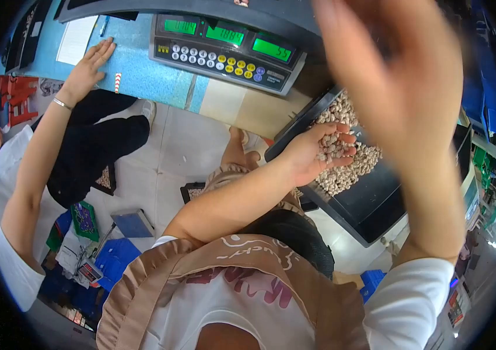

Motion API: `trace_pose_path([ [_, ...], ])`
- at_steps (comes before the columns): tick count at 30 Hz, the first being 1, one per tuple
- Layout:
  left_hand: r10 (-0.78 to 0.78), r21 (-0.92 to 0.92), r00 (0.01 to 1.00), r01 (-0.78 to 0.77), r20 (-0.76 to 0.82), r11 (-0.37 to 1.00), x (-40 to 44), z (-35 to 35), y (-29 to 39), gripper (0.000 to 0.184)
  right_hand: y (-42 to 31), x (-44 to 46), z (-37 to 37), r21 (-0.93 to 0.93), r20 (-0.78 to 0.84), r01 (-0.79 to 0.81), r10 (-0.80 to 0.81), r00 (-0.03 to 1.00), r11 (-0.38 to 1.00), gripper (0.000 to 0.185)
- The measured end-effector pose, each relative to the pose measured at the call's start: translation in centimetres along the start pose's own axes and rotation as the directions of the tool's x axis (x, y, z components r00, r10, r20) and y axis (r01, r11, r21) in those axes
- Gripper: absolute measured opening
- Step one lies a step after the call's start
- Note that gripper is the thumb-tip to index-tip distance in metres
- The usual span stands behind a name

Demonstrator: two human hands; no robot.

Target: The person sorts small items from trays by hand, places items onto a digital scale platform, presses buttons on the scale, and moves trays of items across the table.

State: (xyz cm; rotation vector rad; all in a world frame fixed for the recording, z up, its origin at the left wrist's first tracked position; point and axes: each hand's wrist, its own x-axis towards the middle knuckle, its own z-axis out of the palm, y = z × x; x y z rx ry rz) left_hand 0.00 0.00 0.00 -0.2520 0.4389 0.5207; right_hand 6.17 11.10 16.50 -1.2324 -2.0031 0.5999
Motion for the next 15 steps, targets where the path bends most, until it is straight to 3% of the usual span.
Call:
trace_pose_path([
  [2, 0.103, -0.017, 0.993, -0.102, 0.056, 0.995, -0.1, 0.3, 0.2, 0.023, -2.3, -4.5, 0.1, -0.149, 0.136, 0.129, -0.109, 0.985, 0.98, 0.025],
  [3, 0.087, -0.073, 0.994, -0.082, 0.065, 0.994, 0.3, 0.0, -1.7, 0.023, -2.1, -7.9, 0.4, -0.213, 0.213, 0.123, -0.077, 0.974, 0.969, 0.029],
  [5, 0.087, -0.111, 0.977, -0.066, 0.195, 0.992, 0.5, -0.6, -0.9, 0.023, -0.5, -12.4, 2.0, -0.263, 0.171, -0.08, 0.128, 0.977, 0.962, 0.034],
  [6, 0.073, -0.106, 0.98, -0.054, 0.183, 0.993, 0.1, -0.3, -0.6, 0.028, -0.2, -13.3, 2.4, -0.249, 0.171, -0.081, 0.126, 0.977, 0.965, 0.034],
  [8, 0.022, -0.16, 0.995, -0.006, 0.1, 0.987, -0.7, 0.7, -0.6, 0.029, 0.2, -14.7, 2.7, -0.501, 0.107, -0.192, 0.281, 0.954, 0.844, 0.034],
  [10, -0.014, -0.213, 0.999, 0.008, -0.03, 0.977, -1.1, 1.5, -0.6, 0.03, 1.0, -15.9, 2.9, -0.505, 0.091, -0.201, 0.284, 0.955, 0.839, 0.033],
  [15, -0.034, -0.188, 0.998, 0.024, -0.049, 0.982, 0.1, 0.5, -1.6, 0.027, 1.7, -17.4, 3.1, -0.559, 0.037, -0.195, 0.259, 0.965, 0.806, 0.028],
])
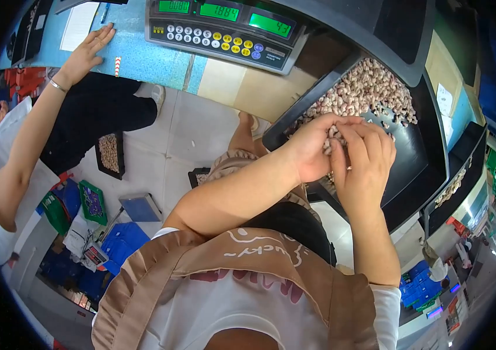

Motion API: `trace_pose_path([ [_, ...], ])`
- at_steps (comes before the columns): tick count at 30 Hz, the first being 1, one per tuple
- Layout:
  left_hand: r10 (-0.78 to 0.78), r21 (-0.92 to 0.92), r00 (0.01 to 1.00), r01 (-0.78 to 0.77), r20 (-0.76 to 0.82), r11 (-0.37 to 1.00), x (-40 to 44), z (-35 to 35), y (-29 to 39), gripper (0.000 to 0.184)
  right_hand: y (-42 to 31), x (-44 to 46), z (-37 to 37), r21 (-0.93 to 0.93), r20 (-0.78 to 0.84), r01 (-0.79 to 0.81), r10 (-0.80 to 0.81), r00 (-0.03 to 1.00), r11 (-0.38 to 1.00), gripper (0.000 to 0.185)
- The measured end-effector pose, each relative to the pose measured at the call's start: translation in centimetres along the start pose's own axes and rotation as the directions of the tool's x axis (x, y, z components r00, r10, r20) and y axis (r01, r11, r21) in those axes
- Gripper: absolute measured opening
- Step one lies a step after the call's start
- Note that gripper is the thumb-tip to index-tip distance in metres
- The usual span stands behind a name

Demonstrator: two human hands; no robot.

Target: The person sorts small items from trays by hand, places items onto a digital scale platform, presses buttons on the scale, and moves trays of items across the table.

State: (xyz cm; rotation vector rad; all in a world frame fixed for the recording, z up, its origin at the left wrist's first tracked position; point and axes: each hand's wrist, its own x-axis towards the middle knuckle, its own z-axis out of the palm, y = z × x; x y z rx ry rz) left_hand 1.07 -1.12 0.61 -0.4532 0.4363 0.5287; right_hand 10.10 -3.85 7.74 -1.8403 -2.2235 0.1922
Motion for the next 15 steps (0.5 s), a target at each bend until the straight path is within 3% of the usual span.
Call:
trace_pose_path([
  [5, -0.019, 0.041, 1.0, 0.02, -0.015, 0.999, 0.17, -0.1, 0.13, 0.024, 0.18, 0.03, -0.05, 0.042, 0.015, -0.025, 0.025, 1.0, 0.999, 0.016],
  [15, 0.04, 0.097, 0.999, -0.037, -0.033, 0.995, -0.06, 0.47, 0.43, 0.023, -0.28, -0.22, -0.13, 0.073, 0.026, -0.008, 0.006, 1.0, 0.997, 0.026],
])
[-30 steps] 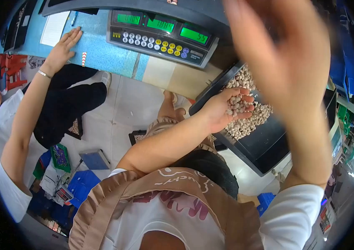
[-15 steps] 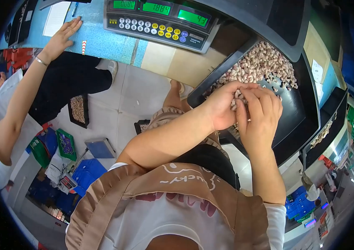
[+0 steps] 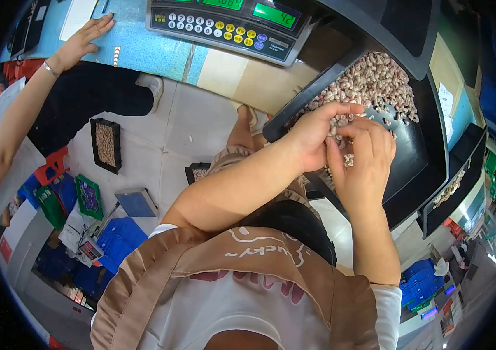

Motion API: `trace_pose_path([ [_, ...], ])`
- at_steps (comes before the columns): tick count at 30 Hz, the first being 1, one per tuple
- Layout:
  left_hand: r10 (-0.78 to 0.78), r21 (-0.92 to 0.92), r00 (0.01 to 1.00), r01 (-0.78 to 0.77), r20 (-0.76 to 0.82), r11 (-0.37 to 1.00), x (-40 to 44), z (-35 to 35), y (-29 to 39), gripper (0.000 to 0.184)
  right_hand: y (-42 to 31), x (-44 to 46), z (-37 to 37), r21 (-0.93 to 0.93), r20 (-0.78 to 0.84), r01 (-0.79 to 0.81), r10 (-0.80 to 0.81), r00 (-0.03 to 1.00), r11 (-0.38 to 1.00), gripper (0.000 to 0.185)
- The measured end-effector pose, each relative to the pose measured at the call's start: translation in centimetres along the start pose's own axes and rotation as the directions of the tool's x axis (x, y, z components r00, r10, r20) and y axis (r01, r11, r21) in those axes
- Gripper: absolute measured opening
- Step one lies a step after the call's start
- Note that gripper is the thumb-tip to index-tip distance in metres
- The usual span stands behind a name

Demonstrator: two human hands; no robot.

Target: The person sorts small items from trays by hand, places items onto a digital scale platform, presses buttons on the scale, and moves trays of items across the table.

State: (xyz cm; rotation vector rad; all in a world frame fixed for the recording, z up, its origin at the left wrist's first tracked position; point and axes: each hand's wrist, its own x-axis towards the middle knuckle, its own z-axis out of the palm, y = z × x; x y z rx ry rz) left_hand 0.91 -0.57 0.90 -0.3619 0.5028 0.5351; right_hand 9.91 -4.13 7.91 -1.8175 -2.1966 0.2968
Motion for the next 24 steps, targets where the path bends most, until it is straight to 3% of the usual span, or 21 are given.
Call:
trace_pose_path([
  [2, -0.011, 0.004, 1.0, 0.011, 0.019, 1.0, 0.0, -0.18, -0.15, 0.024, -0.45, 0.38, -0.09, -0.028, -0.007, -0.08, 0.08, 0.997, 0.996, 0.029],
  [8, 0.008, -0.009, 0.996, -0.007, 0.086, 1.0, -0.31, -0.05, -0.01, 0.026, 0.07, 0.3, -0.09, -0.07, 0.006, 0.015, -0.015, 1.0, 0.997, 0.028],
  [24, 0.012, 0.018, 1.0, -0.013, 0.029, 1.0, 0.08, -0.23, -0.11, 0.03, -0.11, -0.38, 0.11, 0.031, -0.015, -0.008, 0.009, 1.0, 0.999, 0.018],
])
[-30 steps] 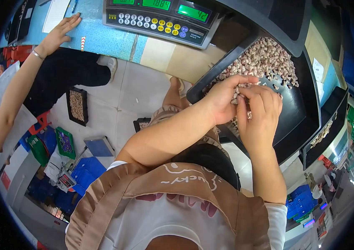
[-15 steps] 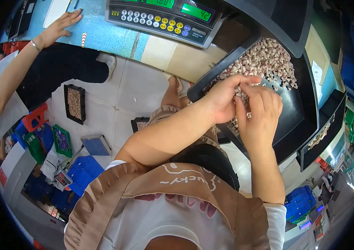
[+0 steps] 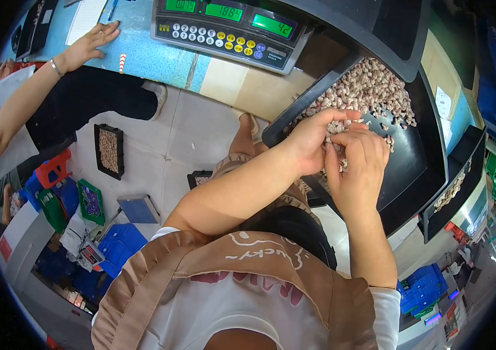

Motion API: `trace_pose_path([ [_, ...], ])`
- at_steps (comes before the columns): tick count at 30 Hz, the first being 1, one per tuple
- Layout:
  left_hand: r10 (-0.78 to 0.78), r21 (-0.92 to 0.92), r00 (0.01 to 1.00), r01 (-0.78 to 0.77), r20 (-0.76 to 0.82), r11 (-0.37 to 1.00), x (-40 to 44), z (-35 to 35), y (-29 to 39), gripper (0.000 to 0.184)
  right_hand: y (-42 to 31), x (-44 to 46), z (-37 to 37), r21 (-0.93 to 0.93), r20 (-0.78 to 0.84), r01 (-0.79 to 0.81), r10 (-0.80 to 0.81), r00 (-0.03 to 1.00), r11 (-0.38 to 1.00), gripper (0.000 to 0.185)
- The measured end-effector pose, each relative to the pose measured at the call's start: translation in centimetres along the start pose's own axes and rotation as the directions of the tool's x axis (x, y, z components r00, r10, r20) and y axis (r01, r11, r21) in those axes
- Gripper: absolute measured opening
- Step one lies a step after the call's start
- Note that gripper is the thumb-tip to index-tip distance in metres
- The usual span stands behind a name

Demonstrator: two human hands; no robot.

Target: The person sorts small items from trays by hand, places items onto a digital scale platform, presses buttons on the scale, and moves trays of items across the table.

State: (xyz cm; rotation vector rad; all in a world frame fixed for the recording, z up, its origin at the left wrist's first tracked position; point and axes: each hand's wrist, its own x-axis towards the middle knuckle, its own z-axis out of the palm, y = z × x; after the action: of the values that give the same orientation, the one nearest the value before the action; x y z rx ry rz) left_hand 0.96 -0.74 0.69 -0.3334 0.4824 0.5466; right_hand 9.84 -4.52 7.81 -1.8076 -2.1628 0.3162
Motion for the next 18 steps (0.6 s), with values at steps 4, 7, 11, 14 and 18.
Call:
trace_pose_path([
  [4, 0.003, 0.0, 1.0, -0.003, 0.004, 1.0, -0.01, 0.0, 0.03, 0.031, -0.07, 0.01, 0.0, 0.008, -0.001, 0.003, -0.003, 1.0, 1.0, 0.018],
  [7, -0.003, -0.004, 1.0, 0.003, 0.007, 1.0, 0.01, -0.07, -0.01, 0.031, -0.09, 0.02, -0.1, 0.009, 0.0, 0.005, -0.005, 1.0, 1.0, 0.018],
  [11, -0.004, 0.011, 1.0, 0.004, 0.009, 1.0, 0.0, -0.03, 0.04, 0.031, -0.14, 0.01, -0.08, 0.01, -0.006, 0.002, -0.002, 1.0, 1.0, 0.017],
  [14, -0.002, 0.023, 1.0, 0.002, -0.003, 1.0, -0.15, 0.08, 0.11, 0.031, -0.35, 0.03, -0.08, 0.007, -0.007, -0.006, 0.006, 1.0, 1.0, 0.017],
  [18, 0.008, 0.029, 1.0, -0.008, -0.004, 1.0, -0.01, 0.05, -0.14, 0.031, -0.54, -0.12, -0.22, -0.008, -0.006, -0.011, 0.011, 1.0, 1.0, 0.017],
])
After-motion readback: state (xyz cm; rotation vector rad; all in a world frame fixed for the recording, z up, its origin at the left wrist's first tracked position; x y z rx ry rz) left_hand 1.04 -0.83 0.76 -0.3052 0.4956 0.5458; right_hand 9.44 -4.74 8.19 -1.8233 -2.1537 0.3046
